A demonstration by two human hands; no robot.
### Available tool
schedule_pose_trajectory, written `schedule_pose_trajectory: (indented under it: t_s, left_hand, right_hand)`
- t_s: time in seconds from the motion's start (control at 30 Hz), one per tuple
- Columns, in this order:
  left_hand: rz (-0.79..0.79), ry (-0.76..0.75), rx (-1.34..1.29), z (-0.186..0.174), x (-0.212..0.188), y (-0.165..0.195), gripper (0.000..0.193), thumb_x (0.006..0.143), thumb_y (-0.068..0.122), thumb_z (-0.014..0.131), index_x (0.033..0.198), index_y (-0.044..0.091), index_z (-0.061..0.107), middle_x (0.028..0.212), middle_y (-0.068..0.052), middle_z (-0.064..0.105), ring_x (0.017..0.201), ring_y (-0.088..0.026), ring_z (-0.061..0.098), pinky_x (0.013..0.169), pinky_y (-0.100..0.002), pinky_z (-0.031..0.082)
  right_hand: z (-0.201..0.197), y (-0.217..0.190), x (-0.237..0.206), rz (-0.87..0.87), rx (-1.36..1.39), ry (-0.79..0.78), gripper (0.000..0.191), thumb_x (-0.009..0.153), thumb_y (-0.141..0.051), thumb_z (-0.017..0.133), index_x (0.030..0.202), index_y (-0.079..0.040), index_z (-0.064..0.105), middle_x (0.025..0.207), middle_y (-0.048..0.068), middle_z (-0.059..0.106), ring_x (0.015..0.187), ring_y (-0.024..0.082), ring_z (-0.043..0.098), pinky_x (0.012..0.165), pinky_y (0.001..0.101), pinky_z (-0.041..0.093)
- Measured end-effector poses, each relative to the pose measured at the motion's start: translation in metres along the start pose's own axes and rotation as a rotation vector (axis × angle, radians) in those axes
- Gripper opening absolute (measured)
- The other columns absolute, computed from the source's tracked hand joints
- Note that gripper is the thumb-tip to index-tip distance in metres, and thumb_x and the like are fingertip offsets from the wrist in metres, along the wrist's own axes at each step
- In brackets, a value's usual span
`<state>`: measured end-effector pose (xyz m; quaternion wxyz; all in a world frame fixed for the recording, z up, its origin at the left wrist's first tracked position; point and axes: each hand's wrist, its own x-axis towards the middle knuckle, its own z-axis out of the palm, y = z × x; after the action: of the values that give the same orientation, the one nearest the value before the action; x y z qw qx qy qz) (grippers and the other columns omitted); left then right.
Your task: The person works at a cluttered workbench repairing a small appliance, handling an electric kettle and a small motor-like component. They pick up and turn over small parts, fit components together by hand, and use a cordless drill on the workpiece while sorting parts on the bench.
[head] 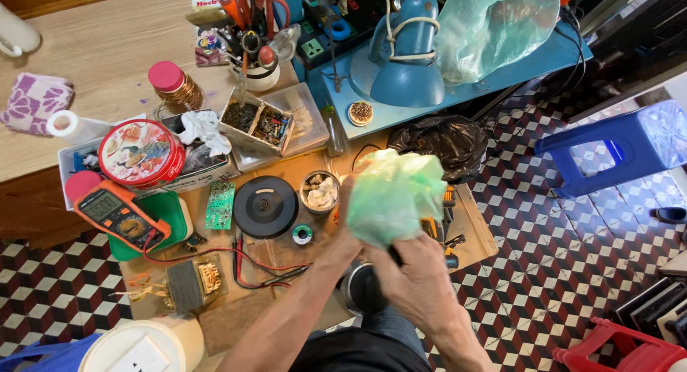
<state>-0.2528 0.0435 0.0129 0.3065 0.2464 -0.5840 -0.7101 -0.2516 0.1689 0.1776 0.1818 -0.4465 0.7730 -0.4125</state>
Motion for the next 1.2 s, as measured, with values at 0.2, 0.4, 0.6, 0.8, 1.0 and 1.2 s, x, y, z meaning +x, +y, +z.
schedule_pose_trajectory:
  t_s: [0.2, 0.4, 0.6, 0.8, 1.0, 1.2]
  left_hand:
    - [-0.023, 0.138, -0.085, 0.105, 0.087, -0.010, 0.032, 0.091, 0.008, 0.064, 0.121, 0.003, 0.071, 0.099, -0.004, 0.076, 0.082, -0.009, 0.070, 0.069, -0.026, 0.061]
    - [-0.155, 0.306, -0.248, 0.132, 0.144, -0.065, 0.025, 0.099, 0.018, 0.059, 0.115, 0.001, 0.067, 0.097, -0.003, 0.073, 0.081, -0.010, 0.068, 0.071, -0.026, 0.059]
    - [-0.053, 0.363, -0.167, 0.124, 0.148, -0.101, 0.025, 0.098, 0.021, 0.062, 0.115, 0.003, 0.066, 0.098, -0.006, 0.069, 0.084, -0.016, 0.065, 0.072, -0.030, 0.055]
    - [-0.072, 0.350, -0.067, 0.147, 0.146, -0.107, 0.029, 0.095, 0.023, 0.067, 0.118, 0.005, 0.070, 0.101, -0.012, 0.072, 0.090, -0.025, 0.067, 0.077, -0.036, 0.056]
    - [-0.204, 0.207, 0.467, 0.173, 0.190, -0.123, 0.034, 0.091, 0.025, 0.072, 0.120, 0.008, 0.074, 0.103, -0.019, 0.075, 0.095, -0.034, 0.070, 0.081, -0.043, 0.057]
    - [-0.323, 0.233, 0.785, 0.105, 0.174, -0.126, 0.088, 0.080, 0.027, 0.076, 0.158, 0.006, 0.039, 0.091, -0.027, 0.071, 0.087, -0.047, 0.069, 0.076, -0.053, 0.054]
  right_hand:
    - [-0.069, 0.148, 0.017, 0.375, 0.095, 0.245, 0.023, 0.095, -0.012, 0.070, 0.115, -0.003, 0.075, 0.076, 0.011, 0.071, 0.060, 0.012, 0.058, 0.047, 0.0256, 0.044]
    - [-0.118, 0.324, 0.100, 0.622, 0.745, 0.443, 0.033, 0.103, -0.025, 0.063, 0.122, 0.003, 0.065, 0.099, 0.013, 0.066, 0.066, 0.009, 0.054, 0.044, 0.0225, 0.033]
    - [-0.063, 0.394, 0.192, 0.499, 0.434, 0.242, 0.040, 0.106, -0.027, 0.054, 0.134, 0.000, 0.060, 0.127, 0.011, 0.065, 0.112, 0.016, 0.062, 0.092, 0.0344, 0.051]
    - [-0.093, 0.408, 0.184, 0.694, 0.302, 0.454, 0.047, 0.104, -0.039, 0.052, 0.136, -0.007, 0.062, 0.128, 0.016, 0.067, 0.115, 0.029, 0.066, 0.098, 0.0414, 0.055]
    - [-0.061, 0.458, 0.212, 0.659, -0.125, -0.049, 0.036, 0.106, -0.034, 0.057, 0.134, -0.011, 0.061, 0.132, 0.012, 0.064, 0.121, 0.029, 0.063, 0.102, 0.0411, 0.052]
    - [0.006, 0.417, 0.249, -0.216, -0.432, -0.266, 0.027, 0.109, -0.028, 0.061, 0.133, -0.016, 0.060, 0.135, 0.008, 0.061, 0.127, 0.030, 0.059, 0.107, 0.0407, 0.048]
